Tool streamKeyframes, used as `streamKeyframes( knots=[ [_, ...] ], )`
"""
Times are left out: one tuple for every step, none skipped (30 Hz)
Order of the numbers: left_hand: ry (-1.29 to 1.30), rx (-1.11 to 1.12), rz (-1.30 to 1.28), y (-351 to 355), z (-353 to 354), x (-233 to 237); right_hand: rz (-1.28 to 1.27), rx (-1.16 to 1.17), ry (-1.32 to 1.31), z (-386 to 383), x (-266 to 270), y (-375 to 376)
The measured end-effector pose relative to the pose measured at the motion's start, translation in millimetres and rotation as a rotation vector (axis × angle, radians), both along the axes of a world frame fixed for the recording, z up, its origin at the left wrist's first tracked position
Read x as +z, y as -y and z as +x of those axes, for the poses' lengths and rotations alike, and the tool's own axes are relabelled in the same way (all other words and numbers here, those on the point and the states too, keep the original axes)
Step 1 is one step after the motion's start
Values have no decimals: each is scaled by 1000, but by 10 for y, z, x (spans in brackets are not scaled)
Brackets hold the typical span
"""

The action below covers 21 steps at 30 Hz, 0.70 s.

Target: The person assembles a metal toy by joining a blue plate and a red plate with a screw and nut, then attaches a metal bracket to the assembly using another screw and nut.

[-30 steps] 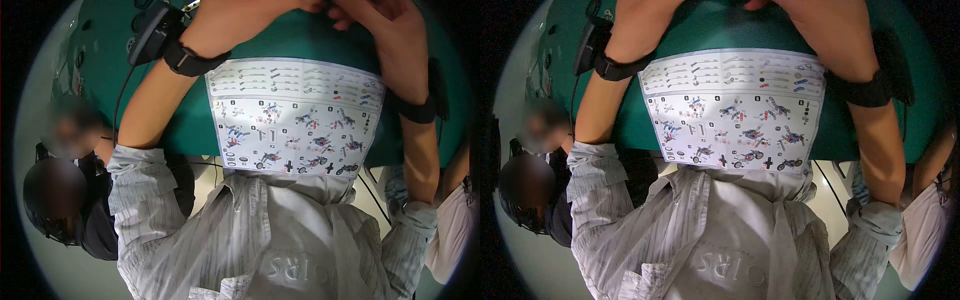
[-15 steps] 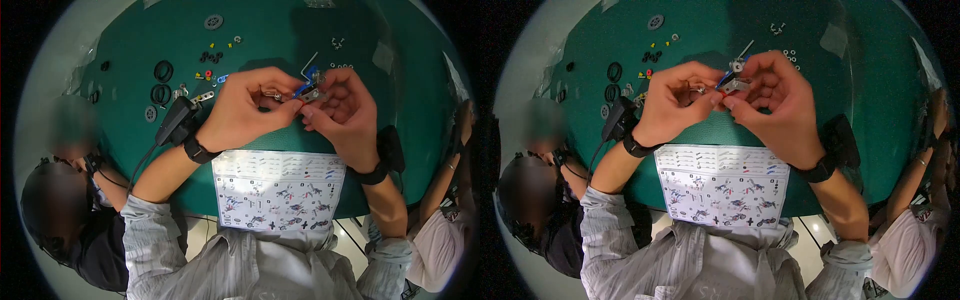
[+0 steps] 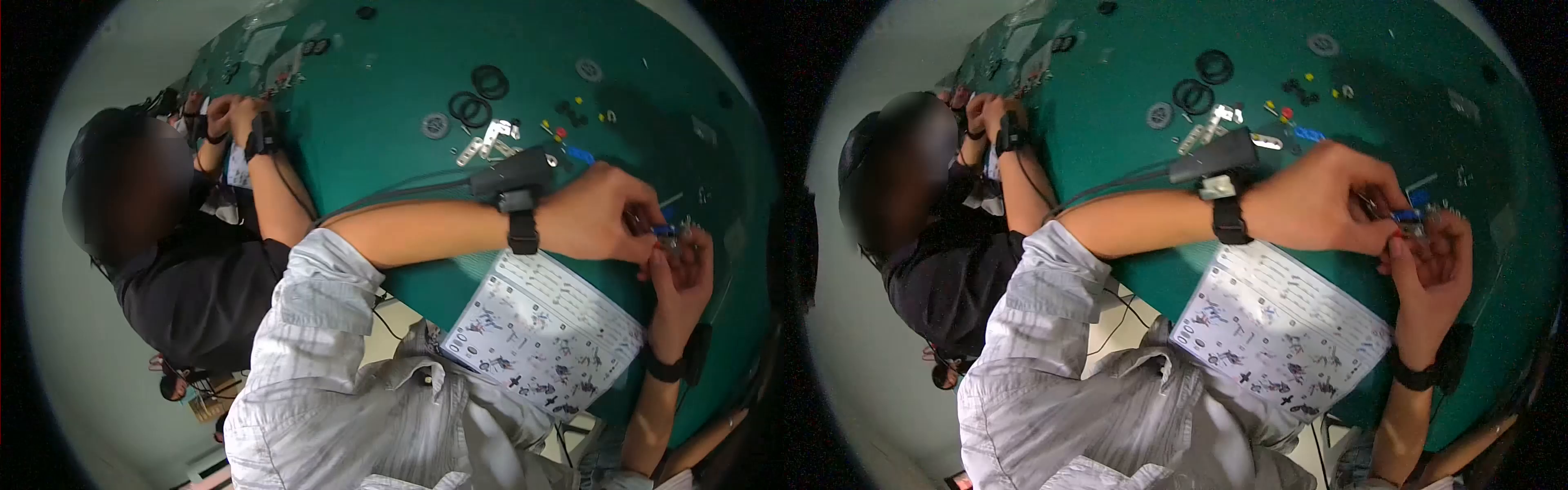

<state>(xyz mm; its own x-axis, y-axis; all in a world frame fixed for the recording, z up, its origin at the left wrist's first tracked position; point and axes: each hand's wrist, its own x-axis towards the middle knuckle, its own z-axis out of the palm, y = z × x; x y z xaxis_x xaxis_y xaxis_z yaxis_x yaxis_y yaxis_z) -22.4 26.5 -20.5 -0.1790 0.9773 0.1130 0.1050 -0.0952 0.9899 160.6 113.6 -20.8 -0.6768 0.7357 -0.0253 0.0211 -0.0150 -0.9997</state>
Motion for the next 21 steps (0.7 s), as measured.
streamKeyframes(
  knots=[
    [7,5,10,4,-5,17,9,6,19,-8,11,-7],
    [-3,9,16,3,-27,15,3,-2,13,-35,24,-12],
    [-9,11,21,5,-33,8,-4,-12,12,-49,36,3],
    [-7,8,17,7,-6,-21,-19,-28,19,-27,27,29],
    [10,5,4,7,7,-30,-20,-14,10,-20,34,36],
    [28,-7,-6,11,-3,-32,-17,-9,3,-33,43,36],
    [52,-27,-14,-4,1,-43,-13,-11,2,-29,49,24],
    [58,-38,-13,-15,3,-51,-33,-20,15,-23,44,14],
    [94,-42,-66,-14,16,-43,-63,-67,20,-54,90,47],
    [60,-45,-99,-8,12,22,-71,-36,-1,-54,96,37],
    [23,-48,-135,-10,6,71,-84,-6,-24,-38,84,19],
    [45,-55,-119,-23,20,36,-87,9,-32,-22,62,-4],
    [60,-56,-109,-26,15,11,-94,32,-49,-26,48,-21],
    [81,-80,-103,-23,0,30,-126,11,-31,-29,57,-26],
    [82,-79,-95,-24,6,16,-126,12,-34,-26,58,-27],
    [82,-78,-87,-36,12,-3,-125,13,-40,-25,55,-34],
    [79,-75,-78,-47,12,-8,-124,15,-47,-26,49,-44],
    [86,-85,-132,-37,10,23,-140,11,-67,-24,38,-47],
    [98,-98,-141,-37,4,26,-146,13,-71,-24,35,-52],
    [110,-109,-150,-39,-2,24,-150,17,-74,-24,40,-60],
    [123,-115,-161,-34,-2,22,-157,26,-77,-19,46,-59]
  ],
)
